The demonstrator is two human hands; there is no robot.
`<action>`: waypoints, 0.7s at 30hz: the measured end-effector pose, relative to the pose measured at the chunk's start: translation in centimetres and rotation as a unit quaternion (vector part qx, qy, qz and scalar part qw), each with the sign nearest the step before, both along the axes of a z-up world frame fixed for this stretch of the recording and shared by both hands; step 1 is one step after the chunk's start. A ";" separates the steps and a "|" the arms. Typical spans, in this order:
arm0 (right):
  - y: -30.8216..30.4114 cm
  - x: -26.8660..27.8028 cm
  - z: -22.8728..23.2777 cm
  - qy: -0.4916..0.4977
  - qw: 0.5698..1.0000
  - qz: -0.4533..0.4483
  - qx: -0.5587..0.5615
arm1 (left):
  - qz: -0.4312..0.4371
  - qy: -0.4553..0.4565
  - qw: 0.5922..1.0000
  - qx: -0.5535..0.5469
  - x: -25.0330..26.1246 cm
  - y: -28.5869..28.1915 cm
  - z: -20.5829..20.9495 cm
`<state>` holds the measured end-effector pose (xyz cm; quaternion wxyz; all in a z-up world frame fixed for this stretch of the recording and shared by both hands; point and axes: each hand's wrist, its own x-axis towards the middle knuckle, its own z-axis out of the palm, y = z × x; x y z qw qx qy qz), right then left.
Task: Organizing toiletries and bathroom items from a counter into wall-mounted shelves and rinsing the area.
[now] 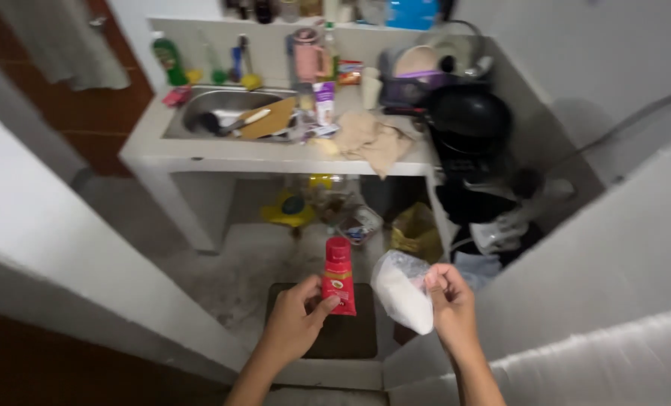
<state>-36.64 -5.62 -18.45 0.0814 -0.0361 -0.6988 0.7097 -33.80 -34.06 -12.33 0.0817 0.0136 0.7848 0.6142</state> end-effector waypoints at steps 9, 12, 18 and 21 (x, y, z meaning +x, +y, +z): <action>-2.9 -7.8 0.9 -0.013 0.995 0.081 -0.057 | 0.086 0.022 0.996 -0.009 -1.2 -0.7 -0.5; -3.8 -10.8 -0.6 -0.015 0.995 0.071 -0.064 | 0.101 0.024 0.994 -0.019 -3.0 -1.0 0.2; -5.4 -15.8 -2.3 -0.014 0.994 0.071 -0.082 | 0.093 0.063 0.993 0.039 -9.3 -2.3 -0.8; -6.6 -19.3 -3.2 -0.002 0.995 0.054 -0.082 | 0.107 0.002 0.994 0.019 -13.9 -3.6 -1.9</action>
